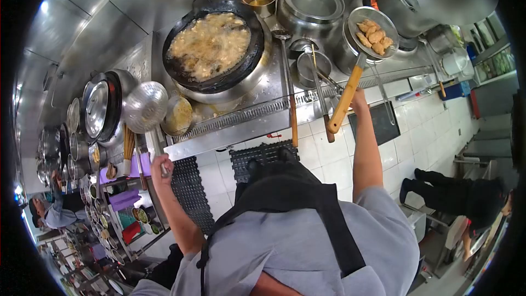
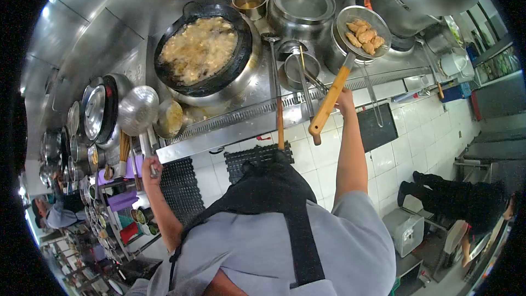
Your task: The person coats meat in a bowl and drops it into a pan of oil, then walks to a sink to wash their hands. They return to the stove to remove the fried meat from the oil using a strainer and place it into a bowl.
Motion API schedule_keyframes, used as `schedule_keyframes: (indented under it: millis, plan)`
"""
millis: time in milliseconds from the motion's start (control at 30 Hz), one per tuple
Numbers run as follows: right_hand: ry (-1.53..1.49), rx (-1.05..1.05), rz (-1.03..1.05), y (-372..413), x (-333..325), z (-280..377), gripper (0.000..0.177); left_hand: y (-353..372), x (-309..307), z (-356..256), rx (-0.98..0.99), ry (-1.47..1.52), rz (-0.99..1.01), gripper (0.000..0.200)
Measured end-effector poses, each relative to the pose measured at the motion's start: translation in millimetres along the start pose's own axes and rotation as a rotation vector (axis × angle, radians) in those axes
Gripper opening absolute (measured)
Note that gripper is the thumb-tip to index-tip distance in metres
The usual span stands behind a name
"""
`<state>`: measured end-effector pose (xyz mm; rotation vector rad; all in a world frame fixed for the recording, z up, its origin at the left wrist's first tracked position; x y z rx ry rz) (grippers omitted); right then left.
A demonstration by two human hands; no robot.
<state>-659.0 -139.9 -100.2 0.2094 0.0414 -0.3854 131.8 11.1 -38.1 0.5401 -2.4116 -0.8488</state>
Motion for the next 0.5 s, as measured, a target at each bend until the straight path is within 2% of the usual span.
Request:
schedule_keyframes:
  millis: [100, 133, 167, 233, 267, 300, 367, 400, 467, 500]
  plan:
    - [-0.106, 0.089, 0.171, -45, 14, -24, 0.032, -5, -7, 64, -0.126, 0.184, 0.16, 0.013]
    - [-0.165, 0.126, 0.259, -55, 17, -36, 0.035, -4, -1, 81, -0.179, 0.248, 0.106, 0.012]
    - [-0.223, 0.164, 0.348, -62, 21, -48, 0.038, -1, 9, 95, -0.206, 0.241, 0.14, 0.015]
    - [-0.135, 0.065, 0.382, -79, 19, -71, 0.04, 4, 20, 116, -0.222, 0.259, 0.121, 0.017]
    - [-0.061, -0.027, 0.408, -90, 18, -79, 0.04, 5, 17, 124, -0.193, 0.238, -0.082, 0.024]
    - [0.008, -0.124, 0.43, -103, 16, -91, 0.039, 10, 16, 128, -0.161, 0.181, -0.172, 0.025]
    - [-0.368, -0.053, 0.602, -122, 20, -133, 0.041, 16, 10, 137, -0.089, 0.065, -0.346, 0.027]
    - [-0.559, -0.009, 0.682, -121, 22, -145, 0.042, 10, -15, 145, -0.034, 0.12, -0.341, 0.041]
    - [-0.385, 0.07, 0.601, -107, 30, -129, 0.055, -9, -80, 175, 0.139, 0.174, -0.061, 0.066]
    - [-0.389, 0.064, 0.602, -111, 25, -126, 0.055, -14, -104, 188, 0.209, 0.21, 0.091, 0.079]
Point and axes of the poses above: each hand's wrist, its own y-axis away from the middle knuckle, its own x-axis out of the palm, z = x × y, the point moved 6 cm from there along -y, towards the middle knuckle, and after that the axes turned 15 degrees about -x, right-handed, at the moved point
